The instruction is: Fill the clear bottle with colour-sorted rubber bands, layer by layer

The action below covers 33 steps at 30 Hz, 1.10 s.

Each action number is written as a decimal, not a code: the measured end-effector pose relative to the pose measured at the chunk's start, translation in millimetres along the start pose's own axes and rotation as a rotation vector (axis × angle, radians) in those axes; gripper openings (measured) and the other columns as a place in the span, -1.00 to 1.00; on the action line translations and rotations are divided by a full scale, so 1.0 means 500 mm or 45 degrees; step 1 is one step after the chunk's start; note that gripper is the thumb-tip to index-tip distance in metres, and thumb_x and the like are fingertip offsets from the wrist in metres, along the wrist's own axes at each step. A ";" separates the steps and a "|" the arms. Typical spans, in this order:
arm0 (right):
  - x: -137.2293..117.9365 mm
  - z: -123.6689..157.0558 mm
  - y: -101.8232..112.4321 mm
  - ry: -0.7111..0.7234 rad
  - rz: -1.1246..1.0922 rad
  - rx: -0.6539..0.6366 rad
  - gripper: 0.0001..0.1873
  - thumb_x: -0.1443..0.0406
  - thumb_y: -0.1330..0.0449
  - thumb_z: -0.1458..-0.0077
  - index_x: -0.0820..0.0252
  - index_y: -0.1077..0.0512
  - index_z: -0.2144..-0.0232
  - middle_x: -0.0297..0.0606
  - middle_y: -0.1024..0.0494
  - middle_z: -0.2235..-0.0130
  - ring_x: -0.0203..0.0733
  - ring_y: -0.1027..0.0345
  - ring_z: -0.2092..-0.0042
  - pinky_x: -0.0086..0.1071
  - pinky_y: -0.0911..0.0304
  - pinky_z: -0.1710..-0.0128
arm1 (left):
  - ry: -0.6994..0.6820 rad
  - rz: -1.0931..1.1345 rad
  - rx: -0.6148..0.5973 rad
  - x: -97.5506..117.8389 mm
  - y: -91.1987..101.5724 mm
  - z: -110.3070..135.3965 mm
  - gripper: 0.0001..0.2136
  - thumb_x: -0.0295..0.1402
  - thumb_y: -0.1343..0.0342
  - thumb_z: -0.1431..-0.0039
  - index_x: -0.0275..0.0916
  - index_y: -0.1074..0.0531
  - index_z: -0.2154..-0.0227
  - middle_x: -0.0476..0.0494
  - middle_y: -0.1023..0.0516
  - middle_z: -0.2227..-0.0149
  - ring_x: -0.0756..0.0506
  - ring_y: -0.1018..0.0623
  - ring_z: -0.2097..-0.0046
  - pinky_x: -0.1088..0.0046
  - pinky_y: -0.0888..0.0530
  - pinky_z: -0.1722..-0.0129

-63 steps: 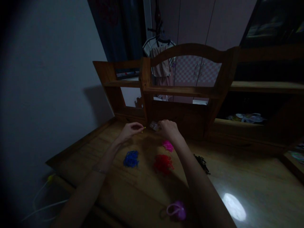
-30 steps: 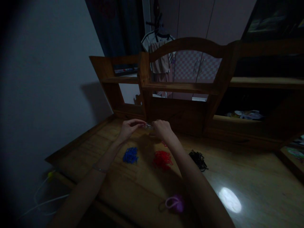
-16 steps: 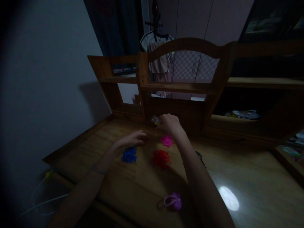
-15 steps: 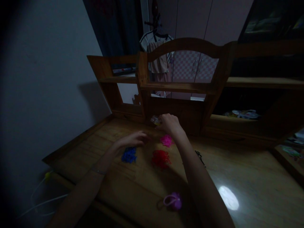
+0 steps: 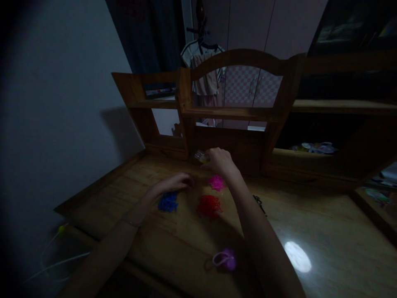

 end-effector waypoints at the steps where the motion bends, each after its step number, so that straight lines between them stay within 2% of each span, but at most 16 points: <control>1: -0.001 0.000 0.000 0.002 -0.004 -0.002 -0.53 -0.06 -0.32 0.08 0.13 -0.51 0.23 -0.19 -0.59 0.29 -0.07 -0.45 0.26 -0.37 -0.14 0.42 | 0.004 -0.029 0.019 -0.002 0.003 0.001 -0.86 -0.46 -0.14 -0.07 -0.25 -0.55 0.31 -0.11 -0.60 0.28 -0.11 -0.55 0.20 0.45 -0.42 0.20; 9: 0.001 -0.003 -0.004 -0.003 -0.014 -0.017 -0.52 -0.06 -0.31 0.07 0.12 -0.51 0.20 -0.19 -0.59 0.27 -0.06 -0.45 0.24 -0.36 -0.16 0.38 | 0.003 -0.183 0.116 -0.011 0.022 0.008 -0.84 -0.45 -0.10 -0.10 -0.20 -0.54 0.29 -0.10 -0.60 0.25 -0.12 -0.54 0.17 0.42 -0.41 0.14; 14: 0.001 -0.001 -0.006 -0.011 0.001 -0.035 -0.52 -0.08 -0.31 0.07 0.10 -0.51 0.21 -0.19 -0.59 0.26 -0.07 -0.45 0.23 -0.38 -0.16 0.37 | 0.067 -0.197 0.130 -0.028 0.021 0.005 -0.84 -0.38 -0.16 -0.03 -0.24 -0.56 0.30 -0.09 -0.59 0.32 -0.09 -0.54 0.26 0.50 -0.40 0.27; 19: 0.002 0.000 -0.001 -0.007 -0.003 -0.015 -0.53 -0.09 -0.31 0.08 0.09 -0.52 0.23 -0.22 -0.59 0.29 -0.08 -0.45 0.26 -0.38 -0.12 0.42 | 0.101 -0.038 0.138 -0.041 0.027 0.007 -0.82 -0.39 -0.15 0.02 -0.28 -0.53 0.32 -0.08 -0.56 0.37 -0.06 -0.52 0.34 0.52 -0.39 0.38; 26: 0.007 0.001 0.006 -0.009 -0.014 -0.008 -0.53 -0.08 -0.30 0.06 0.10 -0.52 0.21 -0.22 -0.59 0.31 -0.12 -0.43 0.29 -0.39 -0.12 0.43 | 0.057 0.050 0.279 -0.035 0.072 0.023 -0.77 -0.38 -0.17 -0.02 -0.24 -0.50 0.21 -0.11 -0.54 0.23 -0.08 -0.52 0.21 0.45 -0.46 0.24; 30: 0.009 -0.001 0.003 -0.003 -0.033 0.002 -0.53 -0.07 -0.31 0.07 0.12 -0.52 0.22 -0.21 -0.58 0.31 -0.12 -0.42 0.30 -0.38 -0.11 0.43 | -0.015 -0.024 0.260 -0.035 0.063 0.020 -0.72 -0.41 -0.18 -0.04 -0.23 -0.50 0.13 -0.15 -0.49 0.13 -0.10 -0.49 0.10 0.40 -0.44 0.09; 33: 0.010 -0.002 0.001 0.007 -0.049 0.007 -0.53 -0.07 -0.30 0.07 0.12 -0.52 0.24 -0.21 -0.58 0.32 -0.11 -0.42 0.29 -0.37 -0.10 0.43 | -0.053 -0.152 0.218 -0.034 0.051 0.014 -0.77 -0.42 -0.15 -0.08 -0.25 -0.52 0.17 -0.17 -0.48 0.16 -0.11 -0.47 0.08 0.37 -0.40 0.04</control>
Point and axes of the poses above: each hand's wrist, its own z-axis away from the middle knuckle, its own y-axis out of the back of the hand, x = y × z, the point moved 10 cm from there along -z, towards the middle knuckle
